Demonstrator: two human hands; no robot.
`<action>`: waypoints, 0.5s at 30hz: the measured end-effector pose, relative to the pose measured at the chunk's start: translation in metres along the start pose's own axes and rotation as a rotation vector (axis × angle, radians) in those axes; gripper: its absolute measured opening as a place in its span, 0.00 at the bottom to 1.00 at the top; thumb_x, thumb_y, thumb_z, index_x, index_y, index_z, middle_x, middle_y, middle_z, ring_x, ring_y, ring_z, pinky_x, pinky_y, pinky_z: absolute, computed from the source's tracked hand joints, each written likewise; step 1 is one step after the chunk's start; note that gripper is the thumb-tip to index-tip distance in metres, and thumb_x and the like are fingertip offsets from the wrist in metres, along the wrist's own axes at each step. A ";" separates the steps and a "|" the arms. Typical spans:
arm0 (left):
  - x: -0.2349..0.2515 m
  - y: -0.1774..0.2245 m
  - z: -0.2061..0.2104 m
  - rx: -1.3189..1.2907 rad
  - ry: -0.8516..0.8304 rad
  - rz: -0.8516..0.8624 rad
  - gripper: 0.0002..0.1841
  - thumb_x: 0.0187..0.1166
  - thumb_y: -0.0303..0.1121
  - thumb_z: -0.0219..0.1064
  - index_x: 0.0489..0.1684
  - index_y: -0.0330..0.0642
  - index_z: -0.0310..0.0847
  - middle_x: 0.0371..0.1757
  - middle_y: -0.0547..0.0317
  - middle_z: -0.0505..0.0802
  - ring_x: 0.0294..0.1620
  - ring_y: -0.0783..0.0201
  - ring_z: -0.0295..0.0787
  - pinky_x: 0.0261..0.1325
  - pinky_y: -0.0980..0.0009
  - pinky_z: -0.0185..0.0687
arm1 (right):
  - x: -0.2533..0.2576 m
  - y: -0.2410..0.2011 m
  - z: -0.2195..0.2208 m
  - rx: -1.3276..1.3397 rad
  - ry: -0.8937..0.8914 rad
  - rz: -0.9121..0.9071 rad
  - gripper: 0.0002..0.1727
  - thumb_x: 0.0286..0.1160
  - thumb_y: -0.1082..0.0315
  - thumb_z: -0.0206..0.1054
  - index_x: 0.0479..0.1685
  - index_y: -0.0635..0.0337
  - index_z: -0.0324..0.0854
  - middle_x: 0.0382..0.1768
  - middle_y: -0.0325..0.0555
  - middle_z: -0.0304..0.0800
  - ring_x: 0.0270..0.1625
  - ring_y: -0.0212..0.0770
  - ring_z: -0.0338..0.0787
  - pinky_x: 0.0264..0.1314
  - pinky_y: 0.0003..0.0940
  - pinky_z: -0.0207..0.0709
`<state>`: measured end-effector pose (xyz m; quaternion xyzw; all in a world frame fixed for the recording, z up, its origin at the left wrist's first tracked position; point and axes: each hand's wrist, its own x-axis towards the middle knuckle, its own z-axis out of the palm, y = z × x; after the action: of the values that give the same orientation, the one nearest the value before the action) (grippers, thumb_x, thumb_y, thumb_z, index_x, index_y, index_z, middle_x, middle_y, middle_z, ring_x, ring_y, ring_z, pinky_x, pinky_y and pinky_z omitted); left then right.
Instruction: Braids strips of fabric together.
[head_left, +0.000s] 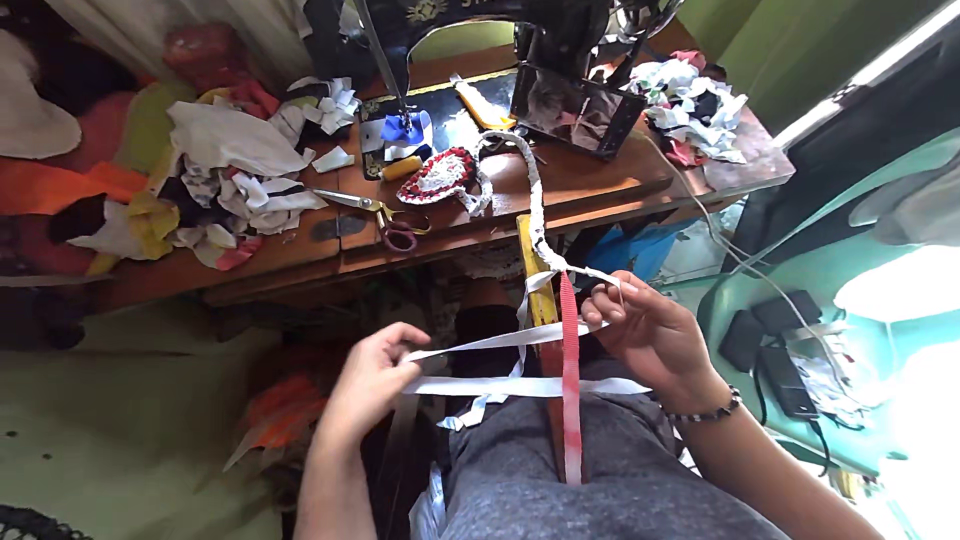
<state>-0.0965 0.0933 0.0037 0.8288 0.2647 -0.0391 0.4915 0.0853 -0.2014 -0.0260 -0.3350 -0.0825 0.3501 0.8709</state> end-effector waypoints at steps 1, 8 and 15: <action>-0.003 -0.005 -0.011 -0.007 0.067 -0.024 0.17 0.68 0.23 0.67 0.56 0.43 0.86 0.17 0.66 0.85 0.10 0.74 0.74 0.11 0.76 0.69 | 0.001 -0.001 -0.001 0.013 0.005 -0.005 0.11 0.86 0.63 0.57 0.38 0.52 0.83 0.26 0.37 0.83 0.34 0.32 0.88 0.50 0.30 0.85; -0.021 -0.038 -0.066 -0.189 0.519 -0.024 0.11 0.80 0.22 0.60 0.56 0.36 0.82 0.31 0.67 0.89 0.15 0.79 0.80 0.14 0.83 0.76 | 0.002 -0.005 -0.004 0.023 -0.021 -0.014 0.12 0.87 0.63 0.56 0.37 0.51 0.84 0.16 0.30 0.74 0.24 0.30 0.82 0.55 0.40 0.87; -0.028 -0.048 -0.092 -0.353 0.657 0.077 0.10 0.87 0.25 0.56 0.56 0.37 0.82 0.27 0.72 0.90 0.16 0.78 0.83 0.15 0.83 0.80 | 0.000 -0.010 -0.004 0.048 -0.063 -0.013 0.14 0.88 0.62 0.52 0.45 0.52 0.85 0.17 0.32 0.75 0.20 0.29 0.80 0.38 0.32 0.86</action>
<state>-0.1613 0.1774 0.0216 0.7089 0.3797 0.2935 0.5169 0.0925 -0.2084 -0.0230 -0.3022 -0.1036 0.3566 0.8779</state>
